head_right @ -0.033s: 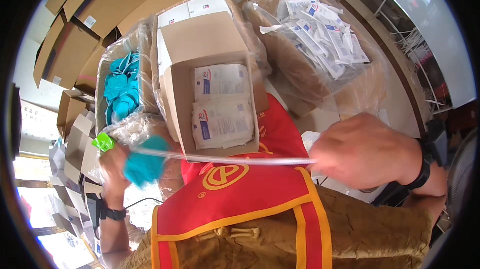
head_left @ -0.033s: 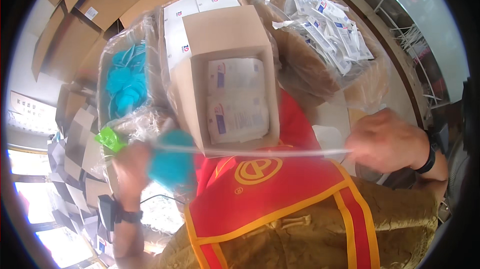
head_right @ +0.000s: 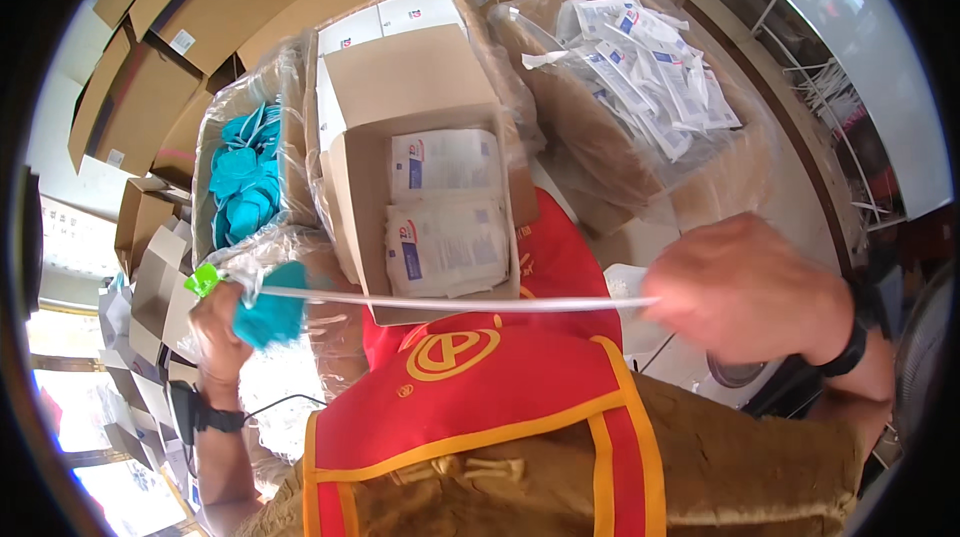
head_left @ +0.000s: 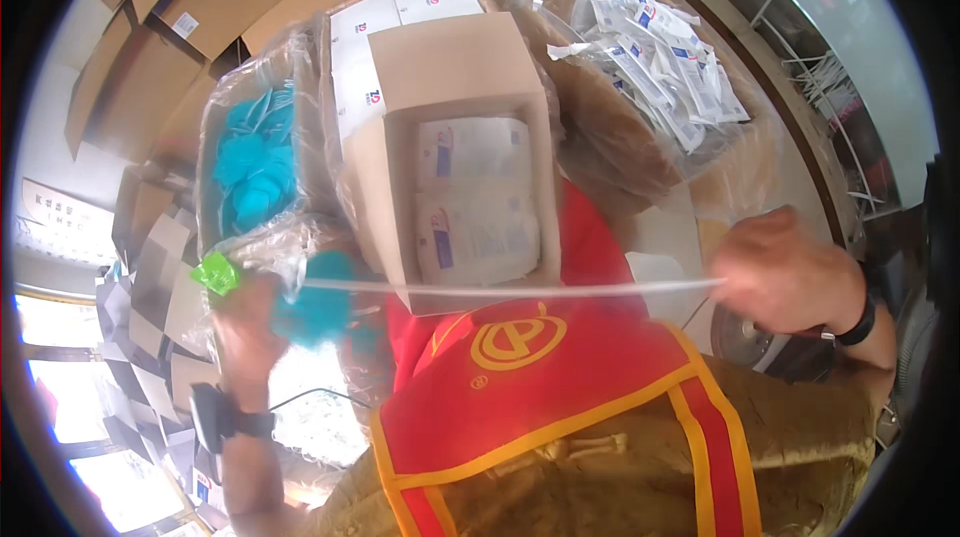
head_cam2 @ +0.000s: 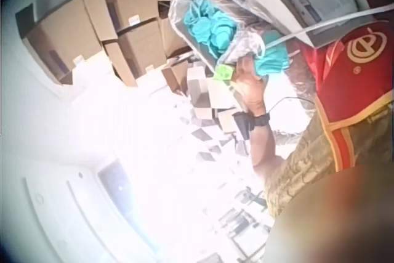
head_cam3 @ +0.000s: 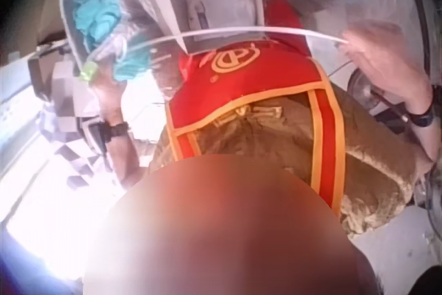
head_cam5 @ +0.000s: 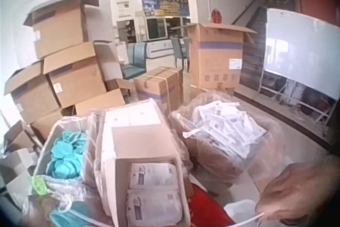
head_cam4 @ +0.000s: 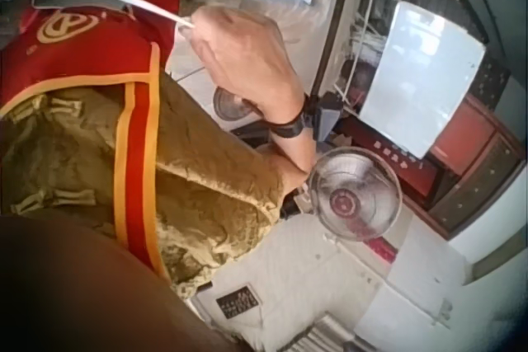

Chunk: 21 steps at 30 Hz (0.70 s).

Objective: The recorder is taking face masks from a large bin and placing them into smaller cardboard boxes.

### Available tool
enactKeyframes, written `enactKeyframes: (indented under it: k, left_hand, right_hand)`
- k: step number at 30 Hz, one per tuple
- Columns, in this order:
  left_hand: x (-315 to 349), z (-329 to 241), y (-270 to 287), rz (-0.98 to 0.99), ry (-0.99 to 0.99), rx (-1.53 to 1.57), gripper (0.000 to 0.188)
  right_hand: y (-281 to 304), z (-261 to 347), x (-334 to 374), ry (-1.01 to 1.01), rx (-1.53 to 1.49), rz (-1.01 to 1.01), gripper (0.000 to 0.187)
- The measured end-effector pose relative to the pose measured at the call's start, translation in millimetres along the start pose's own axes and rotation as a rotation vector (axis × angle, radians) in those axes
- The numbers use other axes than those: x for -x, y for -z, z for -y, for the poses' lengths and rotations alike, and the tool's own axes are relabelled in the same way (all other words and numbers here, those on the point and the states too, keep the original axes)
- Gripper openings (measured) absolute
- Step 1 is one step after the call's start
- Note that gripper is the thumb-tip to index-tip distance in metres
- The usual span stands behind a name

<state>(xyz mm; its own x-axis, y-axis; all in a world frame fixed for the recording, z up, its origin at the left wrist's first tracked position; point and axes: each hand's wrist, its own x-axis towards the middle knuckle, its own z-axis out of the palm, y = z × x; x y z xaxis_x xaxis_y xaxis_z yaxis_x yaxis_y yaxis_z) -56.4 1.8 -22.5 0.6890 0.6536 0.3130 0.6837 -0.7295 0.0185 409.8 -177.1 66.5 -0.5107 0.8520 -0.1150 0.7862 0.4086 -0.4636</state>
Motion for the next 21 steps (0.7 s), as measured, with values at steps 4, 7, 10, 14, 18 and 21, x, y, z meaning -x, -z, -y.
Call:
enactKeyframes:
  k: [4, 7, 10, 14, 18, 21]
  left_hand:
    - [22.4, 22.7, 7.4, -0.136, 0.27, -0.07, 0.027]
    - [5.0, -10.9, 2.0, -0.161, -0.062, -0.025, 0.029]
    - [-10.9, -48.3, 3.5, -0.151, -0.261, -0.028, 0.038]
    - [-26.8, -77.3, 13.1, -0.217, -0.459, 0.056, 0.037]
    - [-42.9, -92.4, 15.7, -0.238, -0.591, 0.147, 0.039]
    - [-48.0, -100.9, 16.2, -0.261, -0.627, 0.146, 0.04]
  right_hand:
    - [13.5, -25.8, 20.3, -0.251, -0.026, -0.21, 0.012]
    - [-7.0, -30.6, 1.3, -0.321, -0.295, -0.242, 0.016]
    - [-32.9, -33.5, -34.9, -0.29, -0.742, -0.17, 0.02]
    - [-64.2, -27.7, -77.4, -0.233, -1.486, -0.363, 0.021]
    - [-65.1, -41.8, -120.9, 0.018, -1.611, -0.185, 0.018]
    - [-53.2, -26.8, -141.2, -0.003, -1.206, -0.106, 0.021]
